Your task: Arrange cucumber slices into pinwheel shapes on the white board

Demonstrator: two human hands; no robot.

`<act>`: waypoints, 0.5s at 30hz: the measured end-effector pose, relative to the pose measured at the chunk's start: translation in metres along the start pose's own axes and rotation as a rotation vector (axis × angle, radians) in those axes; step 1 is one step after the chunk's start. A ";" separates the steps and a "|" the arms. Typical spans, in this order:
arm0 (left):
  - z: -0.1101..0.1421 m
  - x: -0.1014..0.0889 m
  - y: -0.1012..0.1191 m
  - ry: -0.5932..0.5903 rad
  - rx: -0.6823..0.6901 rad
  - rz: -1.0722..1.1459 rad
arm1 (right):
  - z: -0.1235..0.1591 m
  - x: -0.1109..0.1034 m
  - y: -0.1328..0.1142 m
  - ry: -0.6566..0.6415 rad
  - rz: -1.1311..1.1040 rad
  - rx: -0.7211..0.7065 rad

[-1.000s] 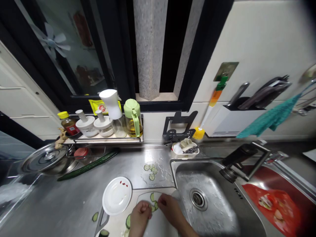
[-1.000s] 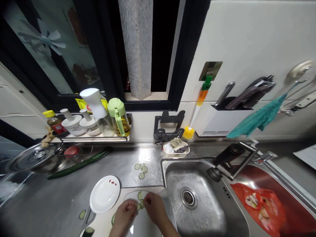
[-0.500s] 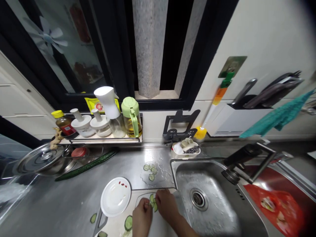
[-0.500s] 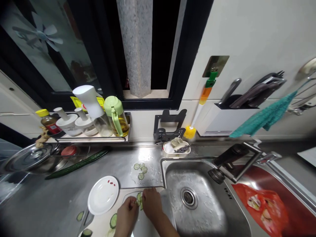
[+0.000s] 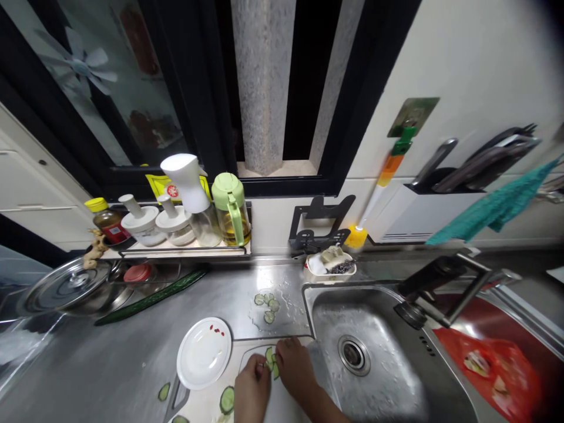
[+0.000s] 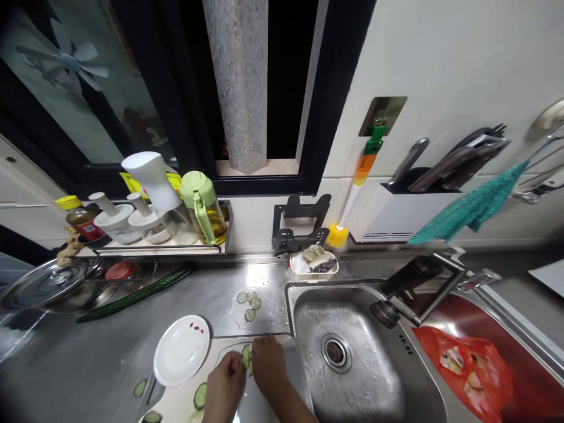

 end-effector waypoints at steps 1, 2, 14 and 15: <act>0.000 0.001 -0.001 0.000 -0.004 -0.013 | 0.001 0.000 0.000 0.002 0.001 -0.001; 0.000 0.002 -0.001 0.000 -0.007 -0.028 | 0.001 0.001 -0.001 0.005 0.001 -0.002; 0.002 -0.003 0.009 0.027 0.072 -0.256 | 0.006 0.011 0.003 0.078 0.034 -0.006; 0.003 -0.003 0.010 0.017 0.077 -0.269 | 0.006 0.013 0.003 0.079 0.037 -0.010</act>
Point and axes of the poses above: each hand's wrist, its own z-axis away from the middle knuckle, its own x-axis out of the palm, y = z × x, the point moved 6 cm from there along -z, towards the middle knuckle, and after that the axes turned 4 degrees about x, right-handed, at the moved point
